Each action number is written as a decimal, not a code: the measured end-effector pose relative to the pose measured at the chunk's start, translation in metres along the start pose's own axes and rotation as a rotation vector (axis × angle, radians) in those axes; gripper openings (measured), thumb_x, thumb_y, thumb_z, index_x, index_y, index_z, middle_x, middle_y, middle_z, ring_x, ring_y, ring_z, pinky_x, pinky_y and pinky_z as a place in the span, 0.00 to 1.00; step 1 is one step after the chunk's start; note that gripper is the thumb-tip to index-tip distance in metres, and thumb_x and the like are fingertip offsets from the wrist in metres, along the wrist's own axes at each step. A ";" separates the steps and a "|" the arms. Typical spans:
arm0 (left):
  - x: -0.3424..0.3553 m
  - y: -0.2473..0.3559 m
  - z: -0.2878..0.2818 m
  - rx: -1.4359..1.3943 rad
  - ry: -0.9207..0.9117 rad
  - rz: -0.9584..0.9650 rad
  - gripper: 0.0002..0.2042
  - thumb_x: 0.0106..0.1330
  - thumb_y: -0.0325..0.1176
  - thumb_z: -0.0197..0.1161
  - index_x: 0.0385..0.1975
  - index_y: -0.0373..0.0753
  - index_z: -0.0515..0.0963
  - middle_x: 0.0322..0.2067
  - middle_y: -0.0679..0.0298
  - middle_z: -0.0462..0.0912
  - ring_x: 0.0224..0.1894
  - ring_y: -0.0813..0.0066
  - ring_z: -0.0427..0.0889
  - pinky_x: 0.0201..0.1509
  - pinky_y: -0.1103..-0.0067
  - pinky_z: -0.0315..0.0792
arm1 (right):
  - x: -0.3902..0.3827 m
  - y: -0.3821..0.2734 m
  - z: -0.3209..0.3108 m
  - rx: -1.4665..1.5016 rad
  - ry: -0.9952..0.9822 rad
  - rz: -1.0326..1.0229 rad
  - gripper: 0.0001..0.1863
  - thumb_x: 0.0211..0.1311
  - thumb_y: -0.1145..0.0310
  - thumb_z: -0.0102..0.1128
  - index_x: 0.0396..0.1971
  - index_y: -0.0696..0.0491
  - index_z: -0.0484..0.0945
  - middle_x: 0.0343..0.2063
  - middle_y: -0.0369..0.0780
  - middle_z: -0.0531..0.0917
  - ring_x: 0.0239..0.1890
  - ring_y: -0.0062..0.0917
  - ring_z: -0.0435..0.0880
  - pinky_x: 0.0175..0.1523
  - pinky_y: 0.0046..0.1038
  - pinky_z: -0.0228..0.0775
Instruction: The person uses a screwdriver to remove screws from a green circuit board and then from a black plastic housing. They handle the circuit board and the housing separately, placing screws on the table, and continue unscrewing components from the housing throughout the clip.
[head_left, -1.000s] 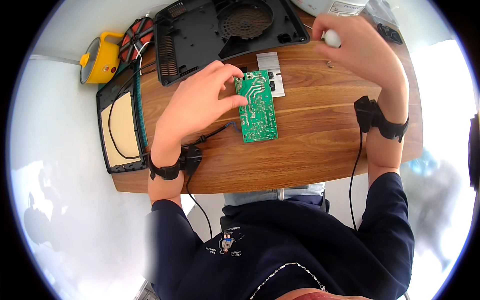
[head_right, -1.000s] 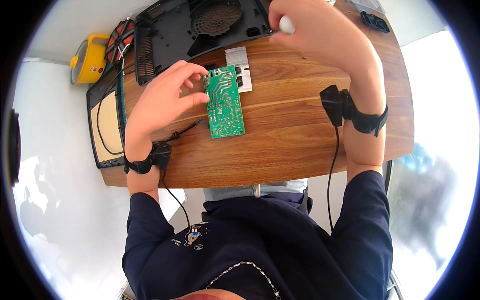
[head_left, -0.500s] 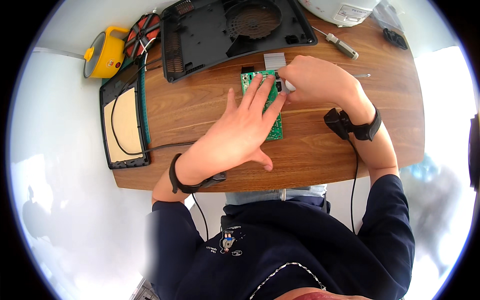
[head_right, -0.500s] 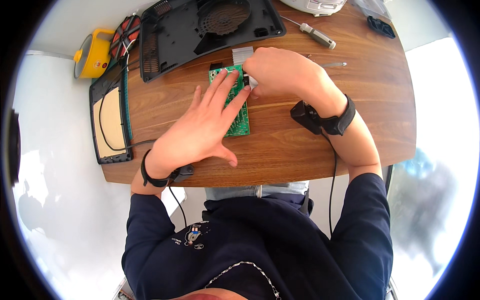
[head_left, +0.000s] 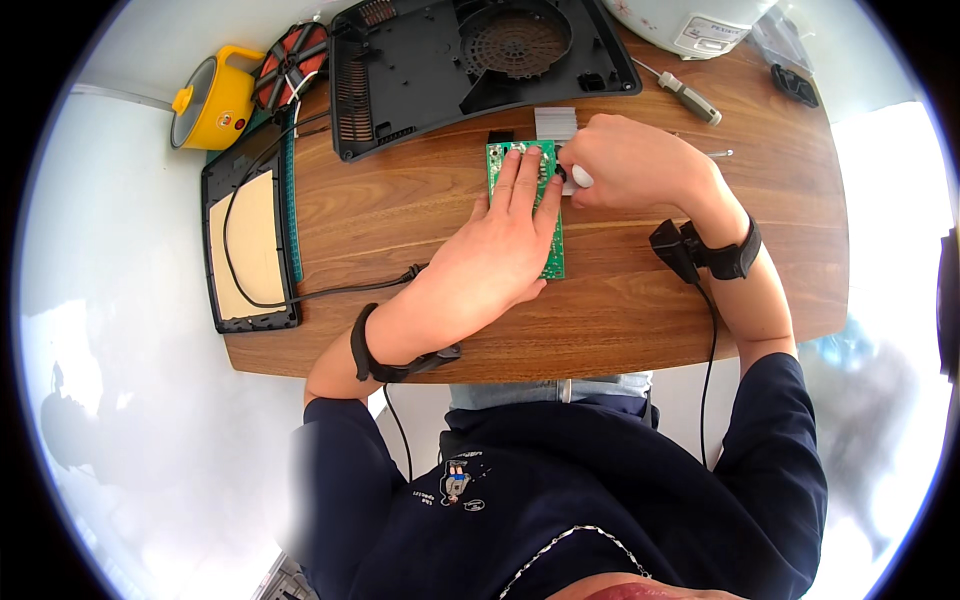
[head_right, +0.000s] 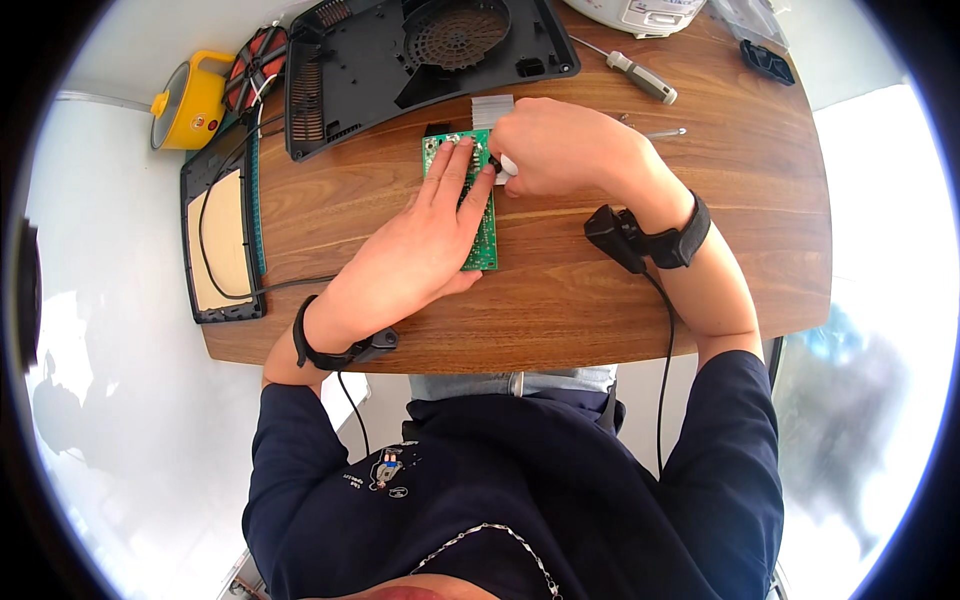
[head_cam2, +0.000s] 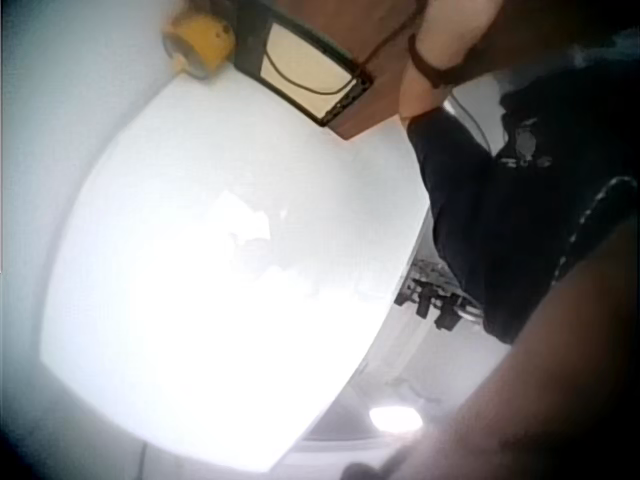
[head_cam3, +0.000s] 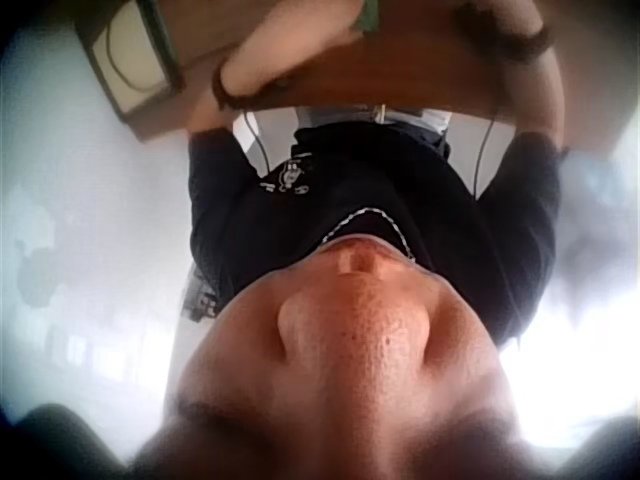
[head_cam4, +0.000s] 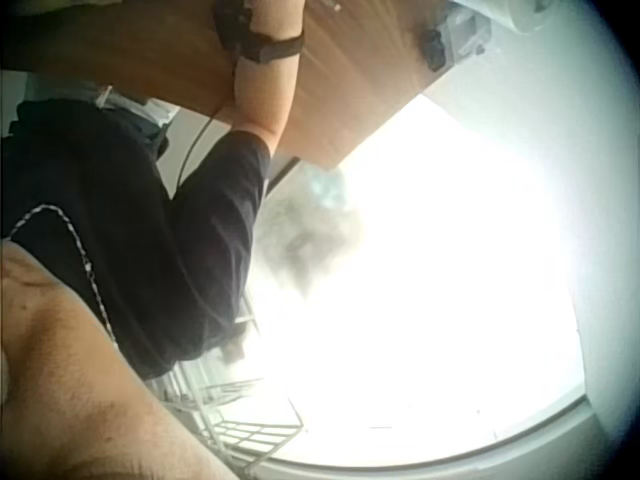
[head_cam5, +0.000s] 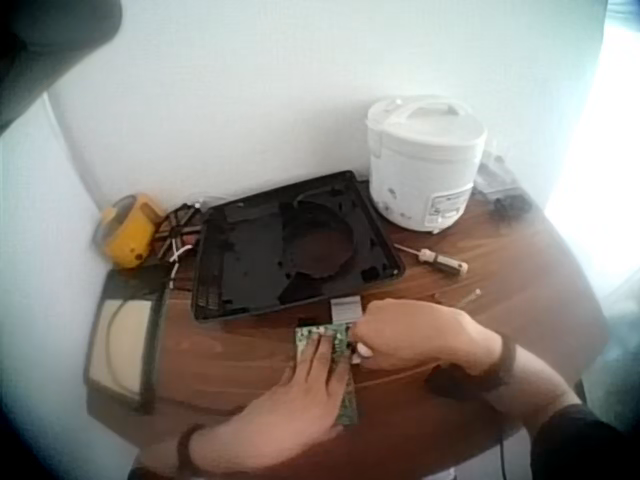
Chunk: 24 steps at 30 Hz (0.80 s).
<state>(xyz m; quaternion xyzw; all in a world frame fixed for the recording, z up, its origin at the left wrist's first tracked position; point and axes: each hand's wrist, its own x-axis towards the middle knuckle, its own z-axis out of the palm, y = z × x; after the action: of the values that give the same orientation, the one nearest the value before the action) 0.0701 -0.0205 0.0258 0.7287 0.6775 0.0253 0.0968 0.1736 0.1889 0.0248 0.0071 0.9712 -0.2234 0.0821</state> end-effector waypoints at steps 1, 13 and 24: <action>0.000 0.000 0.001 -0.012 0.004 -0.001 0.48 0.54 0.37 0.79 0.70 0.22 0.57 0.72 0.31 0.52 0.77 0.35 0.53 0.73 0.63 0.70 | 0.000 -0.002 -0.002 0.003 -0.017 0.015 0.12 0.55 0.65 0.71 0.33 0.58 0.86 0.29 0.51 0.86 0.41 0.49 0.85 0.47 0.44 0.77; -0.012 -0.004 -0.030 -0.093 0.087 -0.010 0.35 0.64 0.33 0.68 0.70 0.28 0.62 0.71 0.39 0.62 0.72 0.42 0.65 0.68 0.64 0.74 | -0.006 0.005 -0.022 0.125 0.121 -0.031 0.09 0.58 0.66 0.67 0.31 0.58 0.85 0.22 0.48 0.84 0.31 0.45 0.85 0.39 0.40 0.77; -0.013 -0.023 -0.067 -0.340 0.376 -0.145 0.12 0.73 0.27 0.60 0.54 0.37 0.78 0.28 0.59 0.85 0.22 0.71 0.77 0.29 0.76 0.71 | -0.003 -0.005 -0.031 0.350 0.308 0.062 0.12 0.65 0.62 0.69 0.31 0.57 0.83 0.23 0.38 0.82 0.27 0.23 0.80 0.35 0.26 0.72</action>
<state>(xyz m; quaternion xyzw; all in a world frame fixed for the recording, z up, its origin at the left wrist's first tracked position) 0.0349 -0.0246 0.0887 0.6340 0.7200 0.2668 0.0920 0.1715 0.1982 0.0544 0.0853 0.9181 -0.3818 -0.0628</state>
